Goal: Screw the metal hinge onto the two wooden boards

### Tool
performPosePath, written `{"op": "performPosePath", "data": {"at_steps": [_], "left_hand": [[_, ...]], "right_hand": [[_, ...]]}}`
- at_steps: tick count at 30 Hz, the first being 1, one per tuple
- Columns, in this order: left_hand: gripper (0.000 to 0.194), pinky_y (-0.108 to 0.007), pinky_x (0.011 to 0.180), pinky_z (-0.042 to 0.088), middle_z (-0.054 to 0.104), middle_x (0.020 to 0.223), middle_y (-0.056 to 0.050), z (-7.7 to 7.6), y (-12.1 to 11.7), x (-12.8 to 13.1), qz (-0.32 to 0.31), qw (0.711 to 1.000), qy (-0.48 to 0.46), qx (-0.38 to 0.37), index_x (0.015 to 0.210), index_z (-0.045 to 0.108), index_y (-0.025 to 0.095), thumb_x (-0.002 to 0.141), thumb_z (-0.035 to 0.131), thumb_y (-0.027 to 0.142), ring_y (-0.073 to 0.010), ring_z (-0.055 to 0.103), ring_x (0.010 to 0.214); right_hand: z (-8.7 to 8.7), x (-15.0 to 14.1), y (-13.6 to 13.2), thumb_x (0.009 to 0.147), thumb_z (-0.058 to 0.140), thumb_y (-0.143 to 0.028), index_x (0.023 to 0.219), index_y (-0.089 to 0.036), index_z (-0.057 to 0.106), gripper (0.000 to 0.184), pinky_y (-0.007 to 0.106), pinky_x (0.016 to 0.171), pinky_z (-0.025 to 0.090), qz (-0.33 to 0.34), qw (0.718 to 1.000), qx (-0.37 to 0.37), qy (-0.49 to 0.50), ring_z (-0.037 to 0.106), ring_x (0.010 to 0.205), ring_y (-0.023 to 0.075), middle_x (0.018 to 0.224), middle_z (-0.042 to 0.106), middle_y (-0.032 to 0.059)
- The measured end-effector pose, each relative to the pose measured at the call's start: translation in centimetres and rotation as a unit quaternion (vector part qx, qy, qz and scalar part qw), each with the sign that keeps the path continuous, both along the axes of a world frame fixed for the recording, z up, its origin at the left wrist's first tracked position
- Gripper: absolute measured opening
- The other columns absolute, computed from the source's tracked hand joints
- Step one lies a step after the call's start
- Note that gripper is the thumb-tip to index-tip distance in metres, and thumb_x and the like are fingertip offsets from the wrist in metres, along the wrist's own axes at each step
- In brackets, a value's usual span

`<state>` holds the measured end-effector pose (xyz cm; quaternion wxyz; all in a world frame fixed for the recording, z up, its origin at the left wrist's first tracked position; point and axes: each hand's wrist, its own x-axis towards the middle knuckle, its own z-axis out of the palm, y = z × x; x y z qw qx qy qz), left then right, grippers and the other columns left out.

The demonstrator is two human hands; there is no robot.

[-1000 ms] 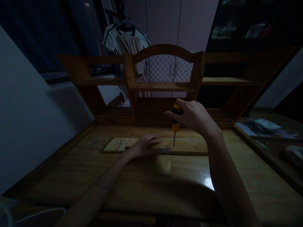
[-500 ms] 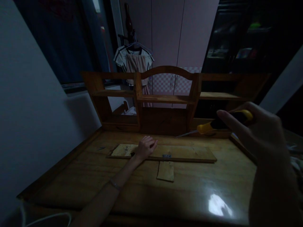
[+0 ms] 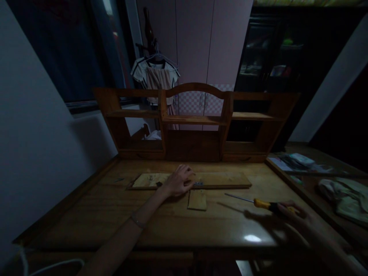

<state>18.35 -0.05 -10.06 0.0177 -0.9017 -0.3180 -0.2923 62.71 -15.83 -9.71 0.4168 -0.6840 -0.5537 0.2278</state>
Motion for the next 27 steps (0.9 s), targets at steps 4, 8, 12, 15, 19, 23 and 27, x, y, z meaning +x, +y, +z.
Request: {"op": "performPosePath", "data": {"at_steps": [4, 8, 12, 15, 19, 23, 27], "left_hand": [[0.052, -0.048, 0.111, 0.025, 0.048, 0.128, -0.010, -0.5, -0.6, 0.2, -0.037, 0.998, 0.056, 0.001, 0.129, 0.050, 0.025, 0.078, 0.061, 0.022, -0.0284, 0.042, 0.122], [0.056, -0.051, 0.114, 0.020, 0.048, 0.130, -0.010, -1.0, -0.8, 0.4, -0.028, 0.997, 0.072, -0.006, 0.133, 0.047, 0.025, 0.078, 0.059, 0.023, -0.0289, 0.040, 0.125], [0.053, -0.051, 0.115, 0.017, 0.049, 0.130, -0.010, -1.0, -0.9, 0.3, -0.019, 0.997, 0.074, -0.013, 0.133, 0.046, 0.026, 0.082, 0.058, 0.025, -0.0287, 0.041, 0.126], [0.050, -0.051, 0.117, 0.015, 0.048, 0.132, -0.009, -1.1, -0.7, 0.2, -0.017, 0.997, 0.077, -0.014, 0.132, 0.047, 0.026, 0.083, 0.058, 0.027, -0.0286, 0.039, 0.127], [0.051, -0.050, 0.118, 0.014, 0.047, 0.133, -0.010, -1.4, -0.3, 0.1, -0.014, 0.997, 0.077, -0.016, 0.134, 0.046, 0.023, 0.085, 0.059, 0.032, -0.0279, 0.038, 0.128], [0.049, -0.050, 0.118, 0.015, 0.047, 0.134, -0.010, -1.5, -0.2, -0.1, -0.009, 0.997, 0.070, -0.019, 0.134, 0.045, 0.023, 0.089, 0.057, 0.038, -0.0276, 0.037, 0.129], [0.050, -0.052, 0.117, 0.014, 0.047, 0.135, -0.009, -1.5, -0.2, -0.1, -0.010, 0.997, 0.067, -0.028, 0.136, 0.044, 0.025, 0.089, 0.056, 0.039, -0.0281, 0.037, 0.130]], "right_hand": [[-0.7, -0.3, 0.6, 0.065, 0.072, -0.062, 0.084, -0.023, 0.067, 0.044, 0.038, 0.073, 0.054, 0.012, 0.994, -0.065, 0.090, 0.066, 0.090, 0.0327, 0.087, 0.069, 0.0087], [-1.5, -1.2, 1.5, 0.067, 0.074, -0.056, 0.088, -0.023, 0.065, 0.041, 0.035, 0.065, 0.053, 0.034, 0.991, -0.060, 0.116, 0.067, 0.083, 0.0296, 0.088, 0.070, 0.0093], [-1.9, -1.6, 2.1, 0.066, 0.073, -0.057, 0.091, -0.021, 0.066, 0.044, 0.036, 0.070, 0.053, 0.069, 0.995, -0.039, 0.058, 0.066, 0.083, 0.0286, 0.089, 0.070, 0.0081], [-2.0, -1.5, 2.4, 0.071, 0.070, -0.057, 0.098, -0.023, 0.065, 0.044, 0.036, 0.075, 0.051, 0.101, 0.994, -0.031, -0.009, 0.065, 0.090, 0.0282, 0.097, 0.069, 0.0071], [-2.4, -1.3, 2.7, 0.074, 0.067, -0.056, 0.106, -0.025, 0.062, 0.045, 0.038, 0.080, 0.051, 0.129, 0.990, -0.038, -0.045, 0.062, 0.096, 0.0296, 0.107, 0.065, 0.0086], [-2.9, -1.1, 2.8, 0.074, 0.067, -0.058, 0.111, -0.024, 0.060, 0.051, 0.042, 0.080, 0.052, 0.111, 0.992, -0.057, -0.014, 0.063, 0.094, 0.0310, 0.102, 0.066, 0.0080], [-2.2, -2.0, 3.0, 0.079, 0.065, -0.054, 0.112, -0.025, 0.059, 0.044, 0.043, 0.087, 0.050, 0.111, 0.993, -0.002, -0.045, 0.059, 0.105, 0.0307, 0.111, 0.062, 0.0089]]}}
